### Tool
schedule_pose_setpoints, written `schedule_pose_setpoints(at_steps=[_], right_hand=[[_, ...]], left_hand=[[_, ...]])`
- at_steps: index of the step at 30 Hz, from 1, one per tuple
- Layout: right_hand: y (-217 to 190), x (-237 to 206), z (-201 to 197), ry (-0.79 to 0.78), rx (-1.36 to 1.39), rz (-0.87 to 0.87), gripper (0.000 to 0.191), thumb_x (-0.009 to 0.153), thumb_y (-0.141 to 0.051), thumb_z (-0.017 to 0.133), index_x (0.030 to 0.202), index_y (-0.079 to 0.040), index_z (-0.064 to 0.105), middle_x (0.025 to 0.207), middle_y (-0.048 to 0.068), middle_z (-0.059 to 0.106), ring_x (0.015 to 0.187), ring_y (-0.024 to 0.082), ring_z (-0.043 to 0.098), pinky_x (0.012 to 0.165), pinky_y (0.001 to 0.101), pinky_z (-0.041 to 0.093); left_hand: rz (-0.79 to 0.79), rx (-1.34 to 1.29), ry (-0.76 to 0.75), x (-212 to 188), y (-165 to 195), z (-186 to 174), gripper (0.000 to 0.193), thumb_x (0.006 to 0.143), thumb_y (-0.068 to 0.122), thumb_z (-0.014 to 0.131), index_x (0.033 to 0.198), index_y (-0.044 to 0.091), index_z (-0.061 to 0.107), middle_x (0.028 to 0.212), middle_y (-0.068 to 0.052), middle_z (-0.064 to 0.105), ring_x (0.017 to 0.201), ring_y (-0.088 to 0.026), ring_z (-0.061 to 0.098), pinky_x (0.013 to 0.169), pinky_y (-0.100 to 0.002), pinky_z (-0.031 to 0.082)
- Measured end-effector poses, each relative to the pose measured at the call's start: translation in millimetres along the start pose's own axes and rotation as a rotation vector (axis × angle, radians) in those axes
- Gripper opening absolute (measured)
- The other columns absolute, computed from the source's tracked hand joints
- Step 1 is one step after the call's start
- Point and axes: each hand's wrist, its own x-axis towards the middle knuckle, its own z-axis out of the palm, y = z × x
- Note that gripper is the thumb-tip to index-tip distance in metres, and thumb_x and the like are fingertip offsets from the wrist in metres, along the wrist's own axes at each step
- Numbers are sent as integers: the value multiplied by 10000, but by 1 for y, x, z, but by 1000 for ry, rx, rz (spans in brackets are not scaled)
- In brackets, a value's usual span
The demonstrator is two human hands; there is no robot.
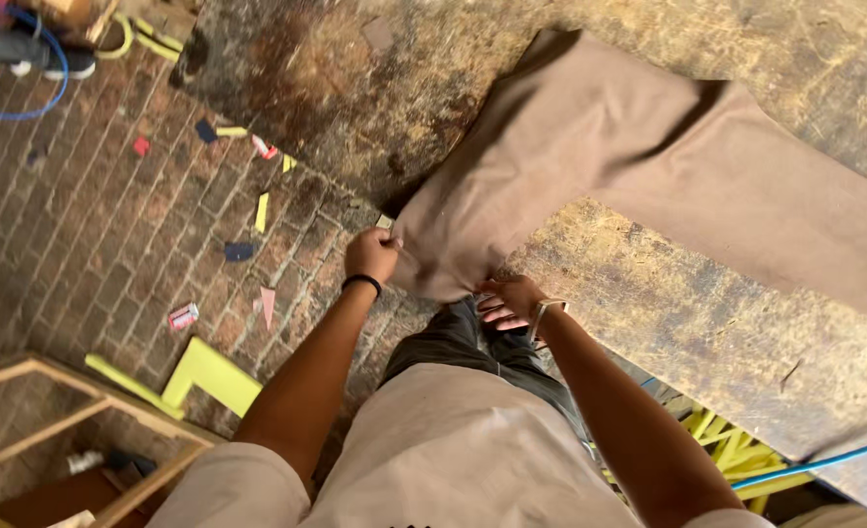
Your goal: The person carries brown foam furniture pieces across the workshop floor and lays them out. They place fabric over a foam piece on a wooden board, then use a pneumatic nail gun to staple the fabric edge to the board, trimming excess fabric with scissors and stapling along the length of the piece.
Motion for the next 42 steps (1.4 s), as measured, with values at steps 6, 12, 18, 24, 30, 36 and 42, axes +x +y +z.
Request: schedule_pose_setpoints(at_steps=[6, 12, 18, 24, 30, 36, 42], right_hand=[[5, 1, 47, -87, 347, -11, 477, 869, -386, 717, 1304, -246, 581, 1207, 46, 701, 1039, 220, 643, 872, 446, 529], [-41, -43, 34, -147, 701, -658, 366, 843, -367, 806, 1000, -129, 577, 1186, 92, 670, 1197, 299, 627, 1101, 504, 484], [-81, -78, 76, -106, 810, -260, 859, 762, -739, 530, 1307, -79, 603, 1299, 140, 697, 1237, 324, 616, 1019, 534, 443], [-126, -87, 94, 8, 976, -1134, 774, 856, -467, 794, 1454, -95, 474, 1449, 91, 554, 1399, 311, 507, 1210, 542, 398], [-92, -75, 64, 379, 810, -971, 265, 923, -105, 742, 1168, -12, 705, 1090, 127, 745, 982, 238, 734, 895, 399, 627], [-30, 6, 85, 756, 579, -401, 250, 896, -110, 780, 1108, 5, 715, 981, 95, 743, 779, 147, 689, 679, 301, 590], [2, 34, 78, 817, 542, -538, 267, 871, -69, 764, 1125, 8, 729, 984, 79, 778, 841, 144, 729, 767, 281, 616]], left_hand=[[155, -607, 18, -14, 30, -37, 200, 981, 214, 647, 978, 17, 680, 895, -70, 710, 837, -202, 639, 749, -374, 513], [279, -923, -137, -6, 113, -88, 190, 1017, 228, 609, 1018, 58, 695, 937, -27, 716, 855, -151, 680, 758, -304, 563], [236, -1334, -573, -21, 151, -115, 232, 977, 254, 667, 1097, 57, 686, 1013, -81, 728, 897, -229, 709, 767, -393, 601], [270, -1411, -832, 0, 145, -110, 338, 988, 291, 672, 1228, 56, 639, 1152, -118, 706, 1002, -244, 703, 841, -400, 603], [600, -1014, -427, 49, 77, -76, 386, 1064, 260, 669, 1354, 29, 564, 1322, -87, 615, 1213, -235, 593, 1026, -425, 487], [369, -276, -204, 65, -14, -16, 304, 1000, 351, 632, 1116, 73, 672, 1001, -132, 745, 916, -282, 705, 798, -431, 549], [531, -207, -190, 87, -49, -1, 310, 962, 353, 667, 1094, 73, 644, 934, -156, 742, 853, -337, 723, 743, -446, 554]])
